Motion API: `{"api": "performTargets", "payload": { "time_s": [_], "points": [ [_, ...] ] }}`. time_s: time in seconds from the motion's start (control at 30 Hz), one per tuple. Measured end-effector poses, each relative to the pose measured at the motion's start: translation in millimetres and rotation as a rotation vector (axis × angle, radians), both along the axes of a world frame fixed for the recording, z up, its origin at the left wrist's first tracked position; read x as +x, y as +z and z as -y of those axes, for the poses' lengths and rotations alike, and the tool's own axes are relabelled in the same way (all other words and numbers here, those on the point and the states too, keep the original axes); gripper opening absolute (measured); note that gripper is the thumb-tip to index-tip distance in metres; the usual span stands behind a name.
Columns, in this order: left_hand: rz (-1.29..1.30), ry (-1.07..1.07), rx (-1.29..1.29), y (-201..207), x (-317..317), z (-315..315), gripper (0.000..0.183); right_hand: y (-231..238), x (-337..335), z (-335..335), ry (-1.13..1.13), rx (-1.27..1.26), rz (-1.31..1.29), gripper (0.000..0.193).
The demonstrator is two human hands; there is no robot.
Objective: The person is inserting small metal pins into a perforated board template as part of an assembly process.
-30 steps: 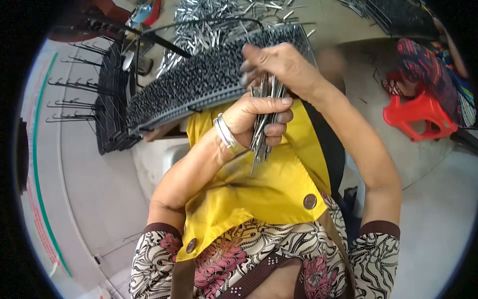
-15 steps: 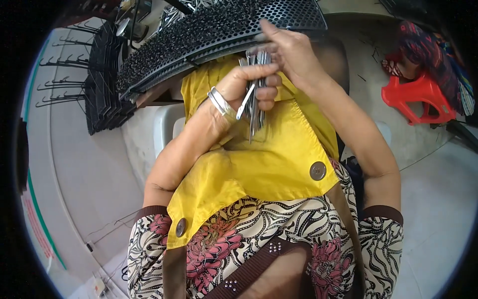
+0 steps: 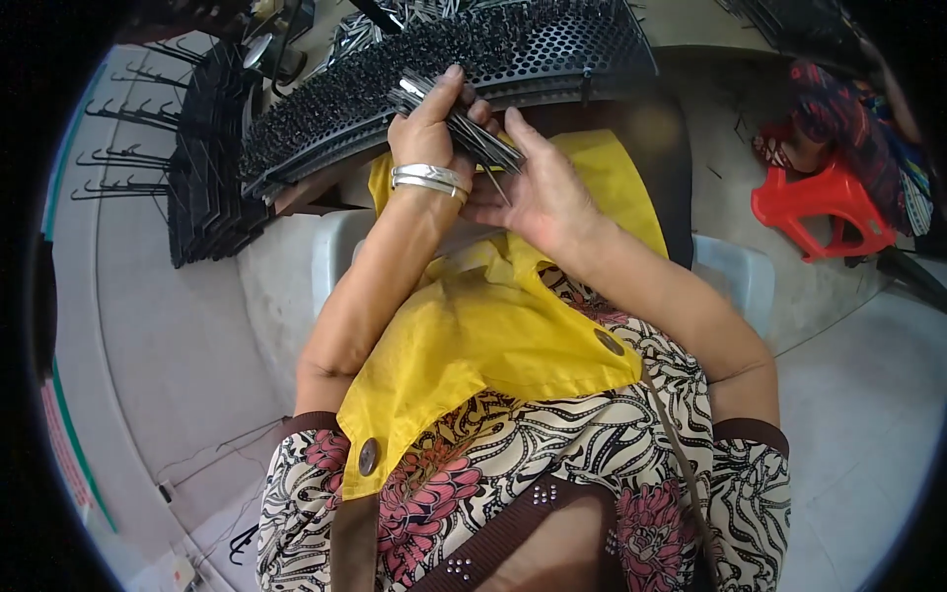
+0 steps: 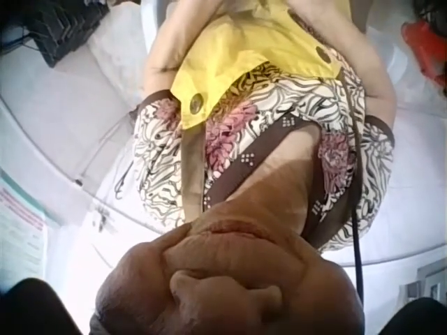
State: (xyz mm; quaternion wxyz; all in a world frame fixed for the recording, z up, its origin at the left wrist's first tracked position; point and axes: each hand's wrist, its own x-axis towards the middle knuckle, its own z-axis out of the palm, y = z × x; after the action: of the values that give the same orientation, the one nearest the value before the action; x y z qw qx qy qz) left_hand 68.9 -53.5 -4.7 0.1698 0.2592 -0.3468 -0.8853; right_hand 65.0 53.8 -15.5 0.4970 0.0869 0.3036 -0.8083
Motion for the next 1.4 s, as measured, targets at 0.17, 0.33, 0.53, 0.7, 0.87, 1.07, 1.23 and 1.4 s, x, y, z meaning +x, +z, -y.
{"api": "performTargets", "payload": {
  "time_s": [0.17, 0.33, 0.53, 0.7, 0.87, 1.07, 1.23, 1.4],
  "points": [
    [-0.085, 0.072, -0.252, -5.3, 6.9, -11.4, 0.021, -7.5, -1.3, 9.0, -0.182, 0.016, 0.192, 0.034],
    [-0.09, 0.018, -0.346, -11.2, 6.7, -19.5, 0.028, -13.2, -9.8, 12.8, -0.282, -0.012, 0.231, 0.029],
    [-0.068, -0.021, -0.393, -5.2, -0.2, -34.5, 0.023, -5.4, -17.4, 9.7, -0.39, -0.061, 0.154, 0.025],
    [-0.067, -0.107, -0.553, -14.6, -7.8, -41.8, 0.011, -22.0, -26.4, 4.6, -0.459, -0.121, 0.126, 0.032],
    [-0.026, -0.129, -0.531, -30.0, -14.4, -41.8, 0.009, -38.5, -29.2, 4.5, -0.457, 0.0, 0.204, 0.033],
    [0.042, -0.181, -0.417, -42.8, -22.2, -29.1, 0.003, -38.2, -29.8, 7.7, -0.406, 0.077, 0.273, 0.03],
    [-0.009, -0.334, -0.197, -34.0, -25.5, -12.2, 0.002, -77.9, -45.9, -23.3, -0.158, -0.133, -0.056, 0.023],
    [0.021, -0.524, -0.195, -24.5, -21.4, 1.7, 0.003, -13.3, -59.3, -15.2, -0.303, 0.542, -0.803, 0.013]
  ]
}}
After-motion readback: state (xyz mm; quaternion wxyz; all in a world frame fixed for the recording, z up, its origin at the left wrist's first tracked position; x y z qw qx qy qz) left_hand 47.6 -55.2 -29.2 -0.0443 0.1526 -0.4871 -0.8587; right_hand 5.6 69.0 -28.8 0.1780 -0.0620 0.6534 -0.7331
